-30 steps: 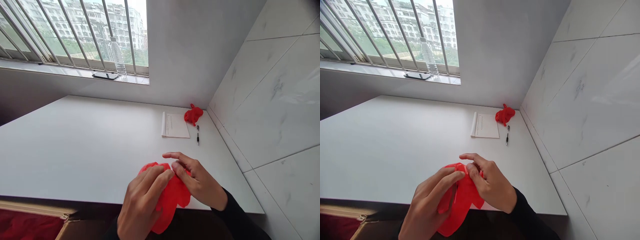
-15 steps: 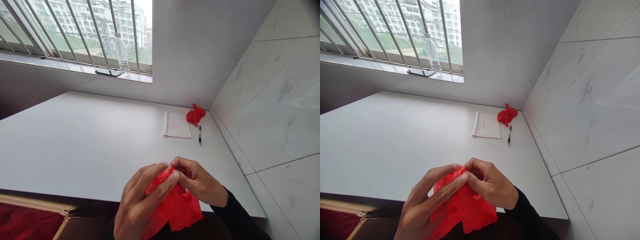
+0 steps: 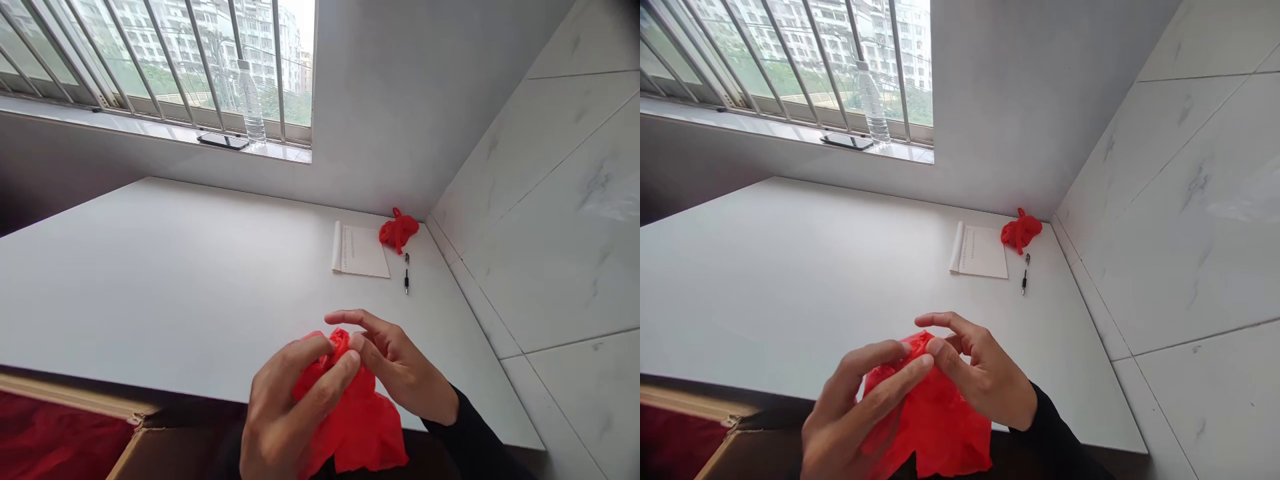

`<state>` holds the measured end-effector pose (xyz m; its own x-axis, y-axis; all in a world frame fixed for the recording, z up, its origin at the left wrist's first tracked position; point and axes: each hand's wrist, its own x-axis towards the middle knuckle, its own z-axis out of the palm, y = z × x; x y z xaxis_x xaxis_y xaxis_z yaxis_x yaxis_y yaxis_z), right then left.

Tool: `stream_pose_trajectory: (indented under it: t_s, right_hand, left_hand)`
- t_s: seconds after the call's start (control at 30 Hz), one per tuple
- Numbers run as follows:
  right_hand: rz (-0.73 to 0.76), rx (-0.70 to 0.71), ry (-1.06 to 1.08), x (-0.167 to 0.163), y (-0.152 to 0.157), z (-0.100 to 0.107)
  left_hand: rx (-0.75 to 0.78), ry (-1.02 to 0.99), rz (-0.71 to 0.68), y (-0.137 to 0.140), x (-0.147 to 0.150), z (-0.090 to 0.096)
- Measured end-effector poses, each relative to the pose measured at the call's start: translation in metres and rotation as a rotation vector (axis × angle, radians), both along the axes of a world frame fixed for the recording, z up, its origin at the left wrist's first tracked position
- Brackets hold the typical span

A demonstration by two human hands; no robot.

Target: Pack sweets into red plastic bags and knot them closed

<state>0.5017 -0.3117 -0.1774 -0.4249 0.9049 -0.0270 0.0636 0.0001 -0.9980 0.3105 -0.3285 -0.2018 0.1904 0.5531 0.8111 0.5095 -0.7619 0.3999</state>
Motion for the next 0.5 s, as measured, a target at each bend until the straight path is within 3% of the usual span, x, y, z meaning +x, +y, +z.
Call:
stream_pose_trajectory:
  t_s: [0.1,0.23,0.3,0.4,0.5]
  right_hand:
    - [0.018,0.039,-0.004,0.003,-0.004,-0.003]
    - [-0.119,0.098,-0.096,0.016,-0.010,-0.014]
    - [-0.204,0.116,-0.154,0.023,-0.011,-0.021]
    - [-0.347,0.096,-0.215,0.035,-0.014,-0.033]
    - [-0.498,0.016,-0.149,0.051,-0.021,-0.046]
  left_hand:
    - [-0.008,0.076,-0.037,-0.002,0.000,0.006]
    - [-0.095,0.247,-0.260,-0.002,-0.006,0.014]
    - [-0.171,0.328,-0.295,-0.002,-0.011,0.013]
    - [-0.227,0.318,-0.240,-0.011,-0.021,0.003]
    - [-0.274,0.314,-0.058,-0.027,-0.041,-0.015]
